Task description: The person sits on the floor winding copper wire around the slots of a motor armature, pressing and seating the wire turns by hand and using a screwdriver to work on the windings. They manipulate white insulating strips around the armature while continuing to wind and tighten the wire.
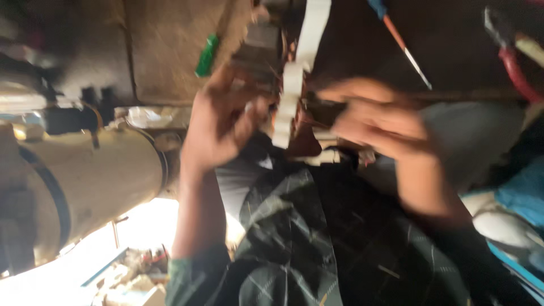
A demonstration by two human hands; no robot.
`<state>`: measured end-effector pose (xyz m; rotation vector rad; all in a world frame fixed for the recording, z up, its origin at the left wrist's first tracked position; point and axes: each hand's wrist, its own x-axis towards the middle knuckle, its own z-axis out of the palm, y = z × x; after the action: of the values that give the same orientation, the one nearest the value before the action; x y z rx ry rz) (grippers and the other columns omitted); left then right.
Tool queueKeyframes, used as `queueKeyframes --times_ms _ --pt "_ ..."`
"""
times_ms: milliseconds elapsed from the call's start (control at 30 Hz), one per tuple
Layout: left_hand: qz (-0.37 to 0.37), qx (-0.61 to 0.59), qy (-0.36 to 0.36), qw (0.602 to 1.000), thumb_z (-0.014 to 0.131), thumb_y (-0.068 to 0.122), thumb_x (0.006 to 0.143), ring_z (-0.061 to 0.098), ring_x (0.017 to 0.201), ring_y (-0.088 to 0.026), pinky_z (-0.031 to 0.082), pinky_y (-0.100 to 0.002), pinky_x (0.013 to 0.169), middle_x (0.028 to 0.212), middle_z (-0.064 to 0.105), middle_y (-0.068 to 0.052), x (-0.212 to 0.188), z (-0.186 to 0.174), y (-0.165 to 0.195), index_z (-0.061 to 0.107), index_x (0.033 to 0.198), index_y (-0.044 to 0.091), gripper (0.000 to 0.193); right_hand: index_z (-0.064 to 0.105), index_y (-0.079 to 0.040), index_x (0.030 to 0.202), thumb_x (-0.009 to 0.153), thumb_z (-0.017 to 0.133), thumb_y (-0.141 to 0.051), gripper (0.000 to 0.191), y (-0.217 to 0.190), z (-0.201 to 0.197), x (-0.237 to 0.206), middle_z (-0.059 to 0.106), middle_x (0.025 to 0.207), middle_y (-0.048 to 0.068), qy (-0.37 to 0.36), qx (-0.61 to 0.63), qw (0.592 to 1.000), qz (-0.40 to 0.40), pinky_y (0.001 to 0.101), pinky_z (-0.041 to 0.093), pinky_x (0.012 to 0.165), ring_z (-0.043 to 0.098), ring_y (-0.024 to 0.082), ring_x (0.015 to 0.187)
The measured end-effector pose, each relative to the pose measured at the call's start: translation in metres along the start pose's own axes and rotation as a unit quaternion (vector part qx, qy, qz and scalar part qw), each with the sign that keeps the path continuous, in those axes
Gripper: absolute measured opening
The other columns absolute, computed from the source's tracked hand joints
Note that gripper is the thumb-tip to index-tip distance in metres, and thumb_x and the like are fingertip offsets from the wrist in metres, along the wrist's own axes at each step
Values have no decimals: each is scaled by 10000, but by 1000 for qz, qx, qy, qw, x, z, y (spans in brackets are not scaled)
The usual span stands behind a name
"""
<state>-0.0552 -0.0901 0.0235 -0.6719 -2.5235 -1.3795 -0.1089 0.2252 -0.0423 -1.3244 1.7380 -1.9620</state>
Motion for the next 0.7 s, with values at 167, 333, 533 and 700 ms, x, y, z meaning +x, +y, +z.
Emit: queueKeyframes --times_ms 167,333,533,700 --pt "-119 74 -273 952 838 528 864 703 676 -236 526 -370 605 934 771 -93 25 18 76 768 1082 76 507 695 -23 1089 997 617 -124 157 -16 -23 -11 611 1304 284 -48 262 958 -110 267 587 599 685 33 748" --pt "73 -254 -195 944 701 333 987 748 898 -229 622 -342 805 1092 719 -84 22 20 60 713 1154 49 329 627 -55 1215 963 673 -62 256 29 6 2 570 1286 270 -71 306 947 -59 272 620 586 708 112 805" --pt "-100 18 30 994 689 106 951 628 738 -233 481 -338 617 1052 657 -177 -6 -3 -14 760 1041 -10 164 698 -45 1119 998 664 -78 129 16 2 13 580 1338 250 23 9 996 -83 321 632 736 720 171 912" --pt "-18 -73 -63 995 752 238 889 701 761 -213 581 -322 642 1165 718 -181 22 21 58 664 1051 -32 327 727 9 978 931 672 -105 135 -14 -20 -3 636 1287 282 30 213 972 -98 219 624 686 763 70 795"
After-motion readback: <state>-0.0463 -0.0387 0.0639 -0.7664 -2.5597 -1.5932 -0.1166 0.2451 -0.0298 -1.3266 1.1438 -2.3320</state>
